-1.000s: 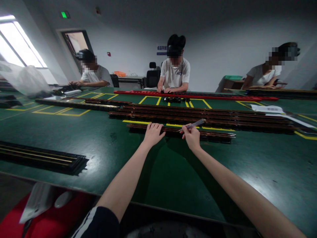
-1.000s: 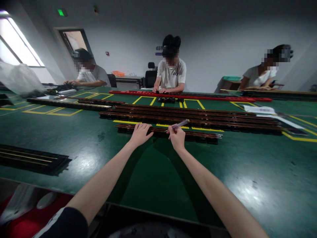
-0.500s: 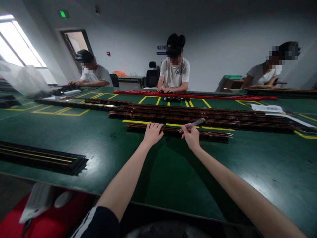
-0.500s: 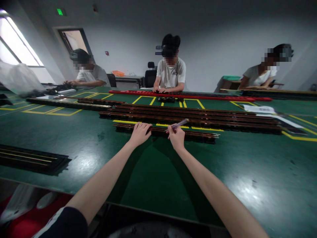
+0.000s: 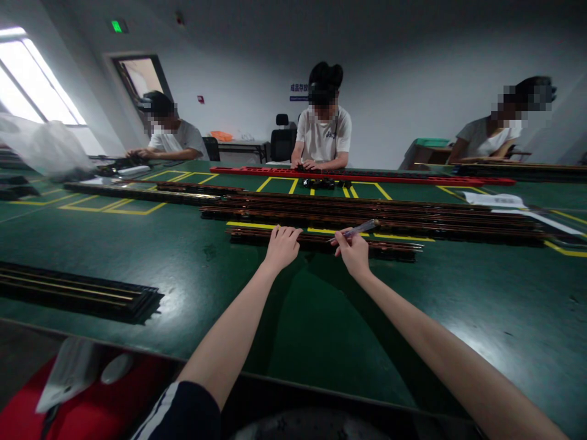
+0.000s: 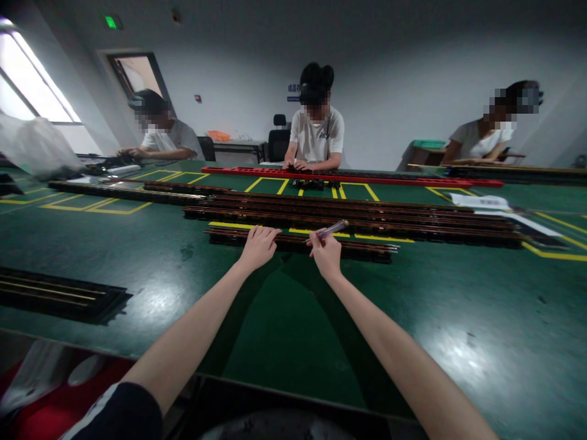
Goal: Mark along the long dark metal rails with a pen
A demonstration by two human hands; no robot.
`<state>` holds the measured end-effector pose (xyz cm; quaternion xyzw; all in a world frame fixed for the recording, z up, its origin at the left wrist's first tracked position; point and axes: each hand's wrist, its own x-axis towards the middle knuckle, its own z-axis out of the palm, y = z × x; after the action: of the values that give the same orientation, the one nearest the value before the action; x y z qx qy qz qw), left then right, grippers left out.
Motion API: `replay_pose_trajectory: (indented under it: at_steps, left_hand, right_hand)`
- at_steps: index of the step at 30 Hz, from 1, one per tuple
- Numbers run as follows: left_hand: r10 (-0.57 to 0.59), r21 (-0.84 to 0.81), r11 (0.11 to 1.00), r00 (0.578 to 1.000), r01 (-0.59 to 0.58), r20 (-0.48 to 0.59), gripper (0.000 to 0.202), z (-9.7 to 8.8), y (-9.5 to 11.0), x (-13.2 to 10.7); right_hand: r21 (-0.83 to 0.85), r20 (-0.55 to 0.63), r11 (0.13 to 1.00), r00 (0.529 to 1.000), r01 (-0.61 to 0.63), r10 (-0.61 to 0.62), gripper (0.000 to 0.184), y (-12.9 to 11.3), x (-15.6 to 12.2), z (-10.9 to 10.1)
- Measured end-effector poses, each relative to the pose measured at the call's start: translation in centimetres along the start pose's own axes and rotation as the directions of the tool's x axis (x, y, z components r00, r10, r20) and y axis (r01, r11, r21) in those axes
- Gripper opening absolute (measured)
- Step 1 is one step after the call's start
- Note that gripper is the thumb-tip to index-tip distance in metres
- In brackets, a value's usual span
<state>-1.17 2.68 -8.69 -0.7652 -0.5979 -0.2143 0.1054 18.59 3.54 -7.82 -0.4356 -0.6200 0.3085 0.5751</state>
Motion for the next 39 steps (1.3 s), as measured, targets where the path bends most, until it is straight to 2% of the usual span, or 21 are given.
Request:
replay_pose_trajectory:
  at_steps: [12,25,31,39]
  left_hand:
    - [0.008,0.010,1.000,1.000,-0.008,0.002,0.043,-0.07,0.09,-0.06]
    - [0.010,0.024,1.000,1.000,-0.010,-0.016,0.043,0.18,-0.08,-0.08]
    - [-0.033,0.025,0.999,0.999,0.033,-0.007,0.045,0.01,-0.23,-0.01]
    - [-0.039,0.040,0.998,0.999,0.038,0.022,0.045,-0.28,0.03,-0.03]
  right_hand:
    - [0.104,-0.111,0.994,0.993,-0.037,0.049,0.035,0.61,0.30,0.15]
    - [0.083,-0.095,0.995,0.994,-0.050,0.058,0.038,0.51,0.26,0.13]
    - [0.029,-0.048,1.000,0.999,-0.002,0.004,0.040,0.23,0.12,0.11]
    - [0.053,-0.083,0.998,0.996,0.017,-0.013,0.040,0.50,0.08,0.02]
